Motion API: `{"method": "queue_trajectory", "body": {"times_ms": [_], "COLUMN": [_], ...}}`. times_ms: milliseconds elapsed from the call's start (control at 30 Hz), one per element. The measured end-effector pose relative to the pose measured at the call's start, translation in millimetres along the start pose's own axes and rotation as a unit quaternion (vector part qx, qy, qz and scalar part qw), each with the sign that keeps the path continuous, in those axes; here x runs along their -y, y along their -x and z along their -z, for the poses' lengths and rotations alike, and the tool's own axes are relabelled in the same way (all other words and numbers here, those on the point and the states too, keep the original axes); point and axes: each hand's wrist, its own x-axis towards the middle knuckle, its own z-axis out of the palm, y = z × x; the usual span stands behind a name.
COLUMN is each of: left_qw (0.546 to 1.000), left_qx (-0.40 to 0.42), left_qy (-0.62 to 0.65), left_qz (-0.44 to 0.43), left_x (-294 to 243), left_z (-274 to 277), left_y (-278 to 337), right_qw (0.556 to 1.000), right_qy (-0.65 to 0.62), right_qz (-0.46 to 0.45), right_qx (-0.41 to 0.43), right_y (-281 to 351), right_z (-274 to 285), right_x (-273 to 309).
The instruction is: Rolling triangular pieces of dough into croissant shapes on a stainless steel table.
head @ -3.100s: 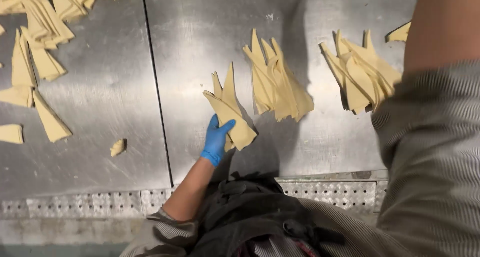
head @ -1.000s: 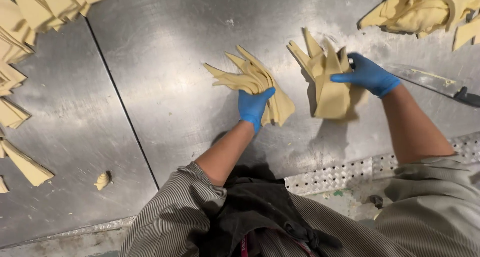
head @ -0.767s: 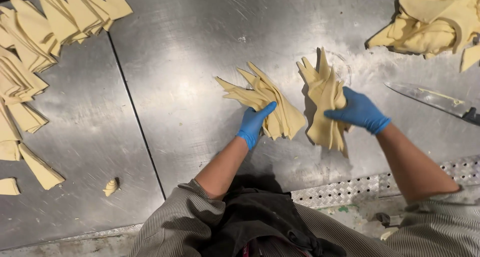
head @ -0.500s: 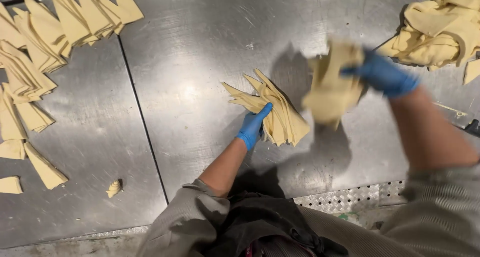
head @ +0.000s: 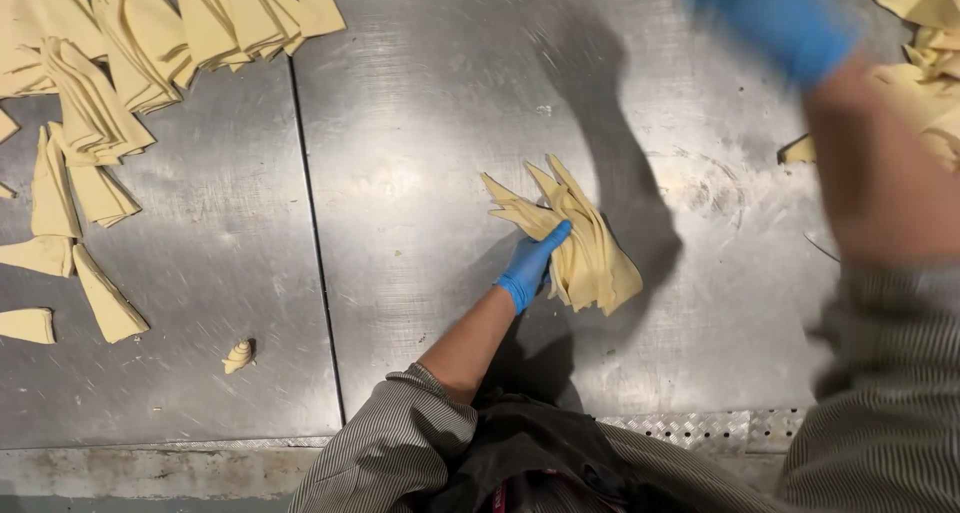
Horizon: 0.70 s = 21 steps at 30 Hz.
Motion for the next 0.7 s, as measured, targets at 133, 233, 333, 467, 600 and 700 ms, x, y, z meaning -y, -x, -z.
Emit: {"method": "queue_trajectory", "body": {"times_ms": [133,233,333,467,600,700], "left_qw": [0.999,0.992,0.990,0.976,0.845,0.776], "left_qx": [0.019,0.037,0.032,0.032,-0.031,-0.053], "left_qy": [0.012,-0.008,-0.018,-0.115,-0.439,-0.505], "left_qz": [-0.029,-0.117,-0.133,-0.181,-0.304,-0.374], "left_x": [15,31,36,-6,-102,-142], "left_z": [5,-5,-23,-50,-71,-51], "left_y": [0,9,34,64,135,191], "right_qw": [1.000,0.984,0.927,0.908,0.820,0.826], "right_qy": [0.024,-0.014,-0.302,-0.342,-0.556,-0.559], "right_qz": [-0.007,-0.167,-0.219,-0.242,-0.115,0.050], "right_qx": [0.012,-0.064,0.044,-0.023,0.064,0.055], "right_y": [98,167,170,183,167,136], "right_z": [-145,-221,-228,-235,-194,-126], "right_x": [-112,-33,-25,-41,6,51]}}
